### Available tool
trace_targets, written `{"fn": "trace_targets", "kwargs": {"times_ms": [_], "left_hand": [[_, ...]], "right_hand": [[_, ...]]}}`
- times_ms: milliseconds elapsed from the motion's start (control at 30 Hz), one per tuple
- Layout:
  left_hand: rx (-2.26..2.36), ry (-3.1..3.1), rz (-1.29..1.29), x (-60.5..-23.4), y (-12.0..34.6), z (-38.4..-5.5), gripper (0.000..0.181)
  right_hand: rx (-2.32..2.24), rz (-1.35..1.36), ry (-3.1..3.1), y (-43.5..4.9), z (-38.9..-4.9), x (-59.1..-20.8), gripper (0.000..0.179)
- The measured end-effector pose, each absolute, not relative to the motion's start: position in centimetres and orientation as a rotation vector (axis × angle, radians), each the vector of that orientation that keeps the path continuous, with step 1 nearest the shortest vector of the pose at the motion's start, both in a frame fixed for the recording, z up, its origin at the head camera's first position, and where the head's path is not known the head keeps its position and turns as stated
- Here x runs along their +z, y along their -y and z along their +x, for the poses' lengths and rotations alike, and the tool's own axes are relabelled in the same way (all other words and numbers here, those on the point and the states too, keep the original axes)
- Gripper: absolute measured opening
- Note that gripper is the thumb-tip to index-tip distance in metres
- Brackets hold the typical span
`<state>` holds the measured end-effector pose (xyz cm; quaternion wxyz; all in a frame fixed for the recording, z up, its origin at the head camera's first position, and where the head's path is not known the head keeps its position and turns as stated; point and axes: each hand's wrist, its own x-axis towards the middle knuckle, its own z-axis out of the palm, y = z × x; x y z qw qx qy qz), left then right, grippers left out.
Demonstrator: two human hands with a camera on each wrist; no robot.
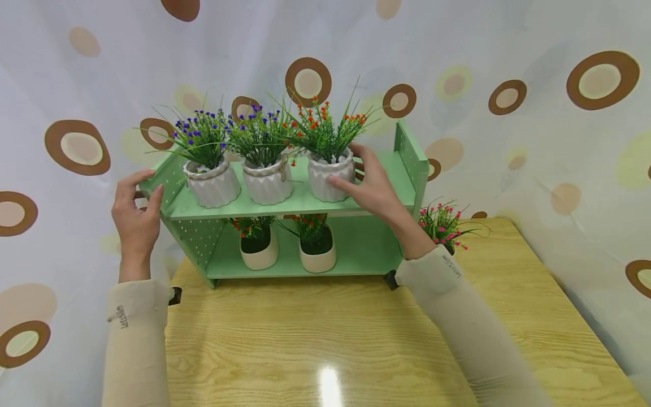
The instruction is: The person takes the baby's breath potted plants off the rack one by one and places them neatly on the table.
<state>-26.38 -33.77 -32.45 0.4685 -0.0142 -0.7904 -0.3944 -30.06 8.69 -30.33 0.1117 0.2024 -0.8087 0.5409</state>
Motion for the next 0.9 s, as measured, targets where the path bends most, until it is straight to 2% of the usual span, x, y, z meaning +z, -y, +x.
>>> {"fn": "trace_targets", "kwargs": {"times_ms": [167,433,733,900], "left_hand": [[-0.959,1.956,-0.034,-33.4,35.3,-27.5,0.035],[-0.96,1.971,-0.058,-33.3,36.0,-27.4,0.035],[-0.962,1.95,-0.052,-33.4,35.4,-27.5,0.035],[-0.967,1.93,-0.052,-32.2,33.6,-26.1,0.033]], "right_hand": [[1.562,0.547,2.421,-8.2,-30.4,-30.3,0.091],[1.561,0.56,2.422,-7.9,-30.5,-30.0,0.087],[1.532,0.554,2.362,-8.3,-30.2,-30.4,0.083],[1.55,0.537,2.305,-8.7,-29.9,-30.7,0.084]]}}
